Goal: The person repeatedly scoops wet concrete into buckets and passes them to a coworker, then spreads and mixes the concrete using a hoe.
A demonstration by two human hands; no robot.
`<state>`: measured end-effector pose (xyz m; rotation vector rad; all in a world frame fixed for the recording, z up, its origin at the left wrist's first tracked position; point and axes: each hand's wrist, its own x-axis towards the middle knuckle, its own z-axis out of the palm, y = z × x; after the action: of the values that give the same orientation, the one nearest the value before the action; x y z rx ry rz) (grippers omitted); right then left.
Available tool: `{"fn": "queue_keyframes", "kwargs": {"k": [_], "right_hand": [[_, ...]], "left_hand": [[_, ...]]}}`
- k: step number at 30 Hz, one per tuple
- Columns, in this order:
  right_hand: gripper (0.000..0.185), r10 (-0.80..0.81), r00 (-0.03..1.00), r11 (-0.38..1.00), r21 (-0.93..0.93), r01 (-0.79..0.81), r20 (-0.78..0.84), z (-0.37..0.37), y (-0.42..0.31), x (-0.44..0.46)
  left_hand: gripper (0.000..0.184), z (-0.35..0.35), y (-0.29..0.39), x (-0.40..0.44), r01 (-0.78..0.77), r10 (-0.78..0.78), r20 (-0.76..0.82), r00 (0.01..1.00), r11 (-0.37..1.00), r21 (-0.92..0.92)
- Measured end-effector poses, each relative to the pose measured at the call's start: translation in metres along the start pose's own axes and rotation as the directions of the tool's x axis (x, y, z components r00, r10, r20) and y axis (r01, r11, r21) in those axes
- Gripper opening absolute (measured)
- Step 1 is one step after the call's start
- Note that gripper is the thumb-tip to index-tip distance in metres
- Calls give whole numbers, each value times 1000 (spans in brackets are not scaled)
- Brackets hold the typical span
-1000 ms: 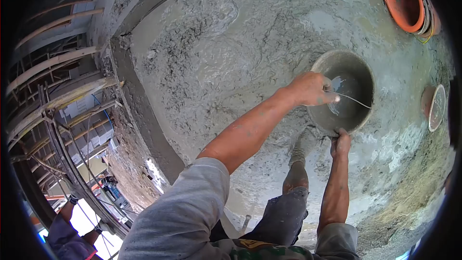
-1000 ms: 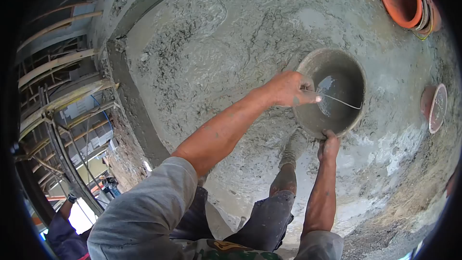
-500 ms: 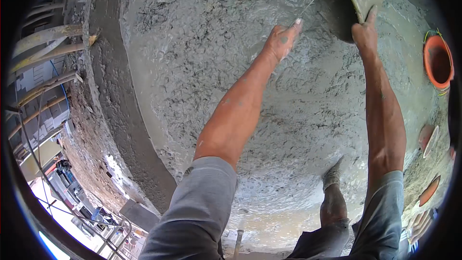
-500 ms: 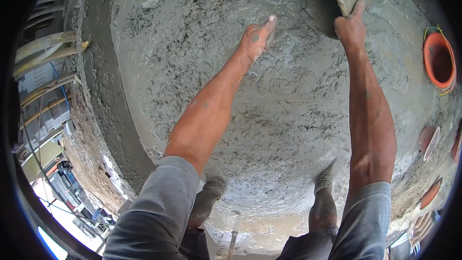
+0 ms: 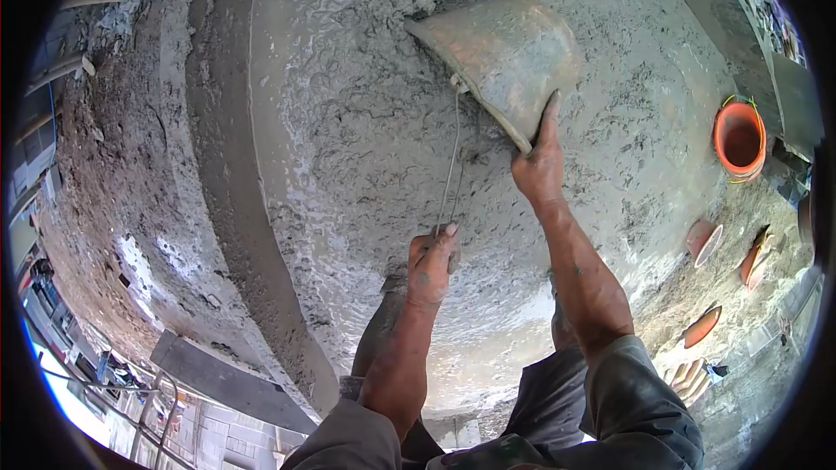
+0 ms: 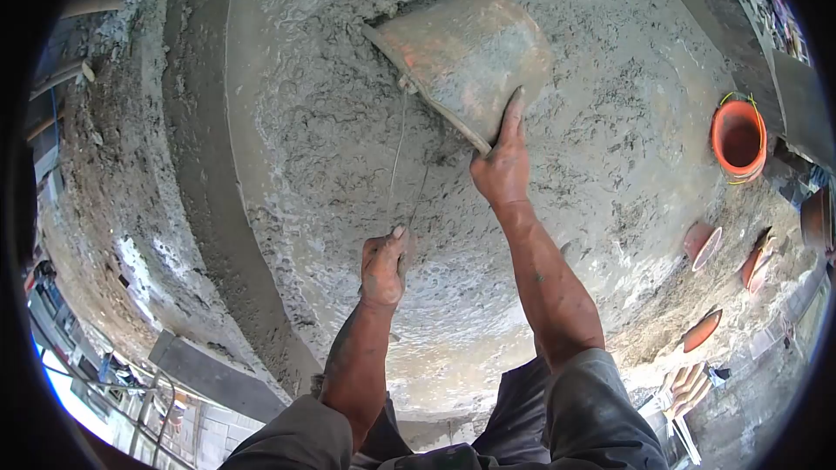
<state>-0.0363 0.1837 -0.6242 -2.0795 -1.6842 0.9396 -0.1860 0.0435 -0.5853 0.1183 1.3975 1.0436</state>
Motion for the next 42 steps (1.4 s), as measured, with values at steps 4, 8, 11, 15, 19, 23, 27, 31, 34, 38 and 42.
{"fn": "queue_keyframes", "kwargs": {"k": [4,8,11,15,19,23,27,31,34,38,42], "right_hand": [[90,188,933,974,61,-217,306,-32,-23,-52],[71,340,684,769,228,-597,645,-74,5,-56],[46,349,480,497,275,-823,805,-46,105,-67],[34,518,432,330,294,-897,739,-39,144,-97],[28,624,547,365,410,-836,559,-60,124,-138],[23,648,530,321,434,-842,547,-55,110,-158],[24,617,552,429,348,-833,561,-64,67,-153],[22,642,590,522,284,-804,490,-100,-13,-147],[21,529,724,796,38,-605,443,-142,-76,-166],[20,386,749,744,297,-598,538,-217,-220,-195],[21,105,752,730,463,-503,651,-302,-370,-223]], "left_hand": [[46,30,97,-82,198,-160,-132,978,911,362],[44,109,135,-129,2,-4,0,1000,553,833],[38,154,110,-129,-158,104,123,987,478,864],[32,158,61,-116,-312,176,258,950,573,758],[37,107,28,-138,-120,18,156,988,727,676],[40,69,58,-125,-106,106,37,994,777,621],[41,42,97,-101,-16,38,-31,999,847,532],[46,13,129,-98,92,33,-192,981,788,608],[47,14,229,-173,136,-65,-204,977,926,353],[45,5,368,-274,-73,131,-98,986,888,454],[34,-24,494,-379,-217,259,-97,961,923,317]]}}
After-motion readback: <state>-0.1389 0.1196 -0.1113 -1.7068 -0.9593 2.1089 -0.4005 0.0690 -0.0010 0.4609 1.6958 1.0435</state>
